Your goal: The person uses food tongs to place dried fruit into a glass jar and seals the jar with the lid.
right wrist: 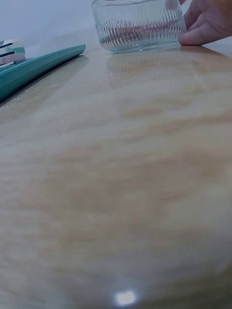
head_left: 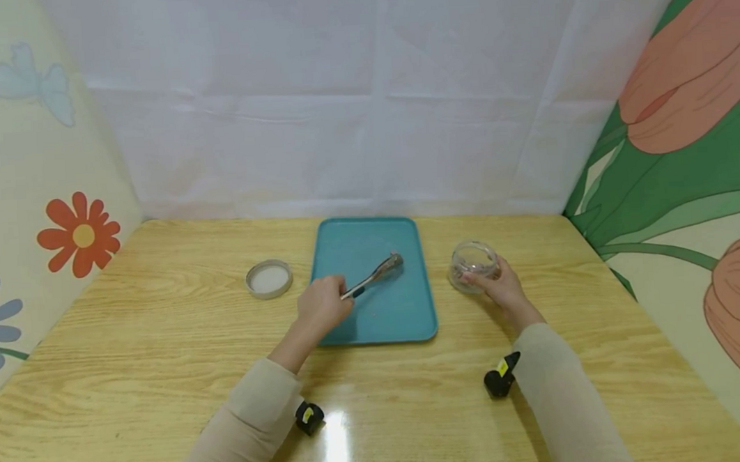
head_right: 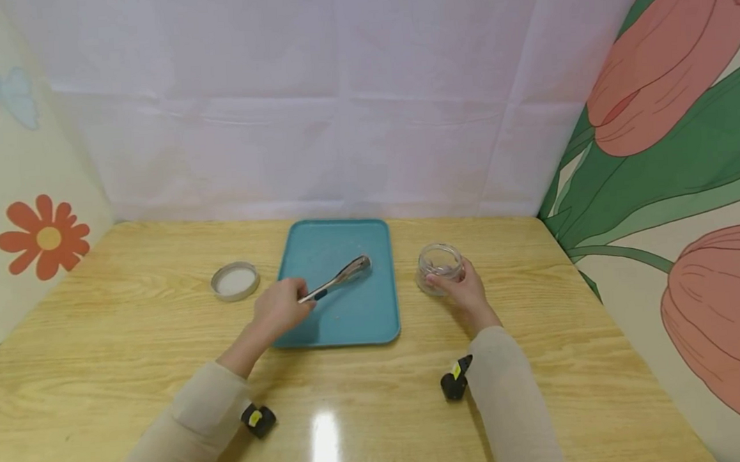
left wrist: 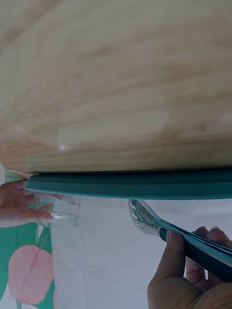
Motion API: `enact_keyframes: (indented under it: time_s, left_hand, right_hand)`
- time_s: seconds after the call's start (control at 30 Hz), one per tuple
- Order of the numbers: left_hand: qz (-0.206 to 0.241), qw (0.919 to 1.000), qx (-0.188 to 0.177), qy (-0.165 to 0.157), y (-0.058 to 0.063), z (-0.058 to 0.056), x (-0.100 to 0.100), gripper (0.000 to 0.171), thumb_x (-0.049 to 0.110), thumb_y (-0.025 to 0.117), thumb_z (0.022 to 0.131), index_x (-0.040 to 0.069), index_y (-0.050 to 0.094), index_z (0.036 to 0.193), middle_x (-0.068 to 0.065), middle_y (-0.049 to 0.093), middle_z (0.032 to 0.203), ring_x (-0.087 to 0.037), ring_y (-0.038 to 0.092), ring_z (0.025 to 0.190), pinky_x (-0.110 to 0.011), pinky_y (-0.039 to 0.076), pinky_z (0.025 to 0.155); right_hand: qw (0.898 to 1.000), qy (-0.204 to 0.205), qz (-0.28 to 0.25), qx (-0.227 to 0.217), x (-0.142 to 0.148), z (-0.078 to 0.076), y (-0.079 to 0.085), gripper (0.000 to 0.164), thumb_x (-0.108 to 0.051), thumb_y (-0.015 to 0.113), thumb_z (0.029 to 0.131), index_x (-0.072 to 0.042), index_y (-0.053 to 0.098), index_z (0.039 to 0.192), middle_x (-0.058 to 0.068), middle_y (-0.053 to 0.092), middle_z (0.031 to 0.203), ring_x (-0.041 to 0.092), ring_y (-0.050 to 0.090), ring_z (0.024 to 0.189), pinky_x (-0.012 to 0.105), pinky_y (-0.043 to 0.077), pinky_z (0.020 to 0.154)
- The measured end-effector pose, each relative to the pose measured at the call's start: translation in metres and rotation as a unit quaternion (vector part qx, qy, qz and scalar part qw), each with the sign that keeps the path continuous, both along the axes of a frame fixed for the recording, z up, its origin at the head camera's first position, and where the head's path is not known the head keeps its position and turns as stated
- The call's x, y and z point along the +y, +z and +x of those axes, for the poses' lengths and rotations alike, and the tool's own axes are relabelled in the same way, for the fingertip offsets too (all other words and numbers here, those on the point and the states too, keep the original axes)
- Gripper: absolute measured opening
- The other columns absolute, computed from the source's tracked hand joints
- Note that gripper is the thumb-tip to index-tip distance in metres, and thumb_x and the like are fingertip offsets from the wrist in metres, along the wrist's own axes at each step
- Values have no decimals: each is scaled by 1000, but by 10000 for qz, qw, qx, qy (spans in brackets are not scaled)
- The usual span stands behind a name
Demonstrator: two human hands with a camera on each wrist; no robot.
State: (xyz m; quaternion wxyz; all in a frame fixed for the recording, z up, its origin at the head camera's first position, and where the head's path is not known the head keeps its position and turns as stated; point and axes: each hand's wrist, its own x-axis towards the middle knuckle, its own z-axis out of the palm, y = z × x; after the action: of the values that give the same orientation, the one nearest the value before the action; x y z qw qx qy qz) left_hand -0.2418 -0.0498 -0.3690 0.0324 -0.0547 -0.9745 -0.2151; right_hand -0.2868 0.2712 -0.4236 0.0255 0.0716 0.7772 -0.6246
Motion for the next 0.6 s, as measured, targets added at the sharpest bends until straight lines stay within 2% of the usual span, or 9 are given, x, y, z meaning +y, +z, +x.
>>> enact_keyframes:
  time_s: [0.4, 0.6]
  left_hand:
    - [142, 9998, 114, 98, 6, -2, 1, 18, 22, 62, 77, 12, 53, 66, -1, 49, 59, -18, 46, 50, -31, 34, 40]
    - [253, 9995, 206, 35, 10, -3, 4, 18, 23, 62, 78, 12, 53, 67, -1, 49, 60, -17, 46, 50, -30, 34, 40]
  right_hand:
    - [9999, 81, -59, 18, 0, 2, 1, 93, -39, 70, 68, -16, 13, 138, 14, 29, 132, 28, 28, 118, 44, 26, 92]
    - [10000, 33, -43, 17, 0, 0, 1, 94, -40, 71, 67, -16, 14, 138, 14, 29, 132, 28, 28, 118, 45, 26, 92]
